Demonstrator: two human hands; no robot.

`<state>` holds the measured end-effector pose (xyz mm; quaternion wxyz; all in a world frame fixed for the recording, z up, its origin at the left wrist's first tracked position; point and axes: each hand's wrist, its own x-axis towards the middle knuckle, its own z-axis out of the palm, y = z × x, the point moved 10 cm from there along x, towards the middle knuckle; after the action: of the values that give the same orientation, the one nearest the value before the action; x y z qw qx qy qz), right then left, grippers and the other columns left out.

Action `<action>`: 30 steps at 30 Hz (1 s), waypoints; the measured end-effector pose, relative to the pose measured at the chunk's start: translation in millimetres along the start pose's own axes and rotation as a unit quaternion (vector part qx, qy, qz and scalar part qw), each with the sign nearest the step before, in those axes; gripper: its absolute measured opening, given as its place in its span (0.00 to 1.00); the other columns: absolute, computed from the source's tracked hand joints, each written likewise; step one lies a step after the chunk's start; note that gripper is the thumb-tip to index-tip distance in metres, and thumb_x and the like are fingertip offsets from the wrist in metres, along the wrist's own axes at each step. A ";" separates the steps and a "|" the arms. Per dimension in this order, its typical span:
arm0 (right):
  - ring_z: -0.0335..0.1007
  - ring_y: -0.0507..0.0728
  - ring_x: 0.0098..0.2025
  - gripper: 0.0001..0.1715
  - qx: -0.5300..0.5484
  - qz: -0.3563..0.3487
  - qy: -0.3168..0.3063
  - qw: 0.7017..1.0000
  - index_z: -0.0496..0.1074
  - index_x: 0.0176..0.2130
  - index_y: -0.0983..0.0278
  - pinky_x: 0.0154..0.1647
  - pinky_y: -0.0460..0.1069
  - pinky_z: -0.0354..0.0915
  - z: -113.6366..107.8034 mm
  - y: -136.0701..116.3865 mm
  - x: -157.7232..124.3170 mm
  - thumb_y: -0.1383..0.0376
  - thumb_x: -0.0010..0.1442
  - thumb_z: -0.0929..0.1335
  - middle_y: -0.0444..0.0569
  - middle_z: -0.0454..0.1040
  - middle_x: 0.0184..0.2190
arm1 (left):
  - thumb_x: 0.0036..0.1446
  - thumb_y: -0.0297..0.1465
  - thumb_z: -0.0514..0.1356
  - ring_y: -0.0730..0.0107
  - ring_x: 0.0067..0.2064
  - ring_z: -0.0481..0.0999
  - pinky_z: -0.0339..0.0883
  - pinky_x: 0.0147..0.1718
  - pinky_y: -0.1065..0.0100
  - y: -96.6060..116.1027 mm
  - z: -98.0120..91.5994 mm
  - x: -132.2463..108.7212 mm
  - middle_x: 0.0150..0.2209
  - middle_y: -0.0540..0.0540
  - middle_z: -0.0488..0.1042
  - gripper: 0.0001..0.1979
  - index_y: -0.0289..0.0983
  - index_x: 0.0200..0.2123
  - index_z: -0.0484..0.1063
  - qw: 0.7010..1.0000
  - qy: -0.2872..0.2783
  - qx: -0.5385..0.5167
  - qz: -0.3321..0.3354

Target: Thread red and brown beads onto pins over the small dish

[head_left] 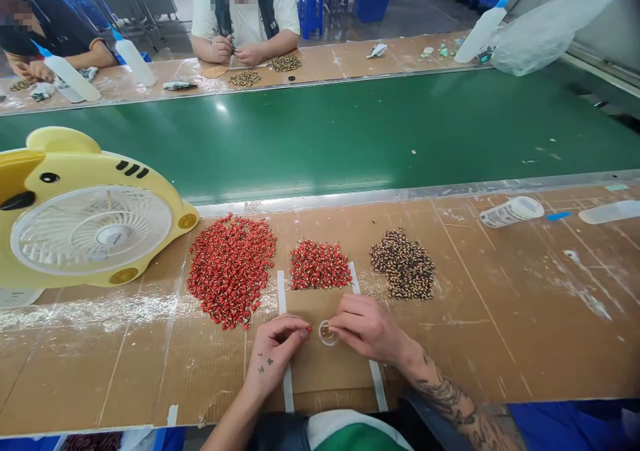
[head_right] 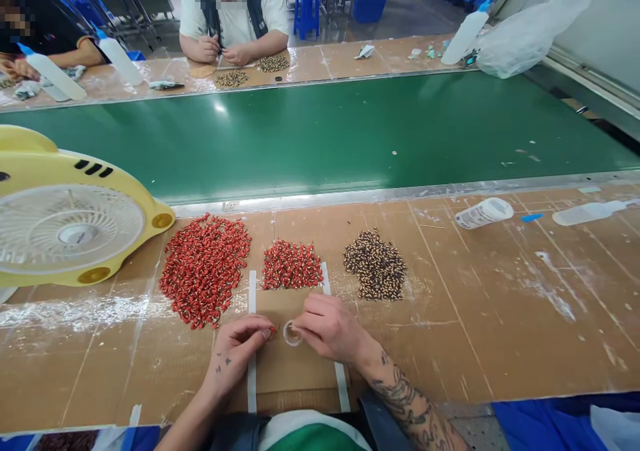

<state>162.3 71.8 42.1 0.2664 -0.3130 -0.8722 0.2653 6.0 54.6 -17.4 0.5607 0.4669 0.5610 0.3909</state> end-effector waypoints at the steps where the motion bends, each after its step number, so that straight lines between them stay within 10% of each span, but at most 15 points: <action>1: 0.61 0.54 0.30 0.13 0.008 -0.005 -0.004 1.000 0.74 0.33 0.65 0.30 0.49 0.55 2.7 -1.1 -1.4 0.65 0.68 0.64 0.48 0.69 0.27 | 0.53 0.30 0.64 0.66 0.33 0.77 0.70 0.32 0.70 -4.4 1.3 0.1 0.32 0.44 0.80 0.06 0.37 0.31 0.83 1.000 0.001 -0.020 -0.011; 11: 0.60 0.54 0.29 0.11 0.017 0.001 -0.009 1.000 0.71 0.32 0.65 0.30 0.50 0.55 5.8 -2.3 -5.2 0.68 0.66 0.63 0.47 0.69 0.26 | 0.50 0.34 0.69 0.69 0.30 0.74 0.67 0.31 0.71 -30.0 -1.5 -2.7 0.29 0.46 0.79 0.08 0.35 0.33 0.82 0.990 0.038 -0.106 -0.085; 19: 0.64 0.54 0.28 0.05 0.194 0.076 0.148 0.967 0.71 0.33 0.63 0.29 0.49 0.60 -39.0 -0.9 -2.2 0.69 0.62 0.66 0.45 0.69 0.24 | 0.50 0.34 0.68 0.70 0.27 0.72 0.64 0.28 0.72 -27.8 9.2 -7.8 0.25 0.47 0.78 0.09 0.35 0.32 0.82 0.989 0.016 -0.098 -0.111; 30: 0.65 0.54 0.27 0.05 0.196 0.071 0.139 0.968 0.72 0.32 0.63 0.28 0.49 0.60 -29.3 -7.0 4.9 0.68 0.62 0.67 0.45 0.70 0.23 | 0.51 0.34 0.67 0.71 0.27 0.71 0.62 0.28 0.73 -18.1 14.7 -10.9 0.25 0.48 0.76 0.08 0.35 0.32 0.80 0.990 -0.010 -0.090 -0.110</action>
<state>174.6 79.2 69.0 0.4217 -0.3501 -0.7328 0.4032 18.3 38.2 -32.9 0.6458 0.3540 0.5655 0.3712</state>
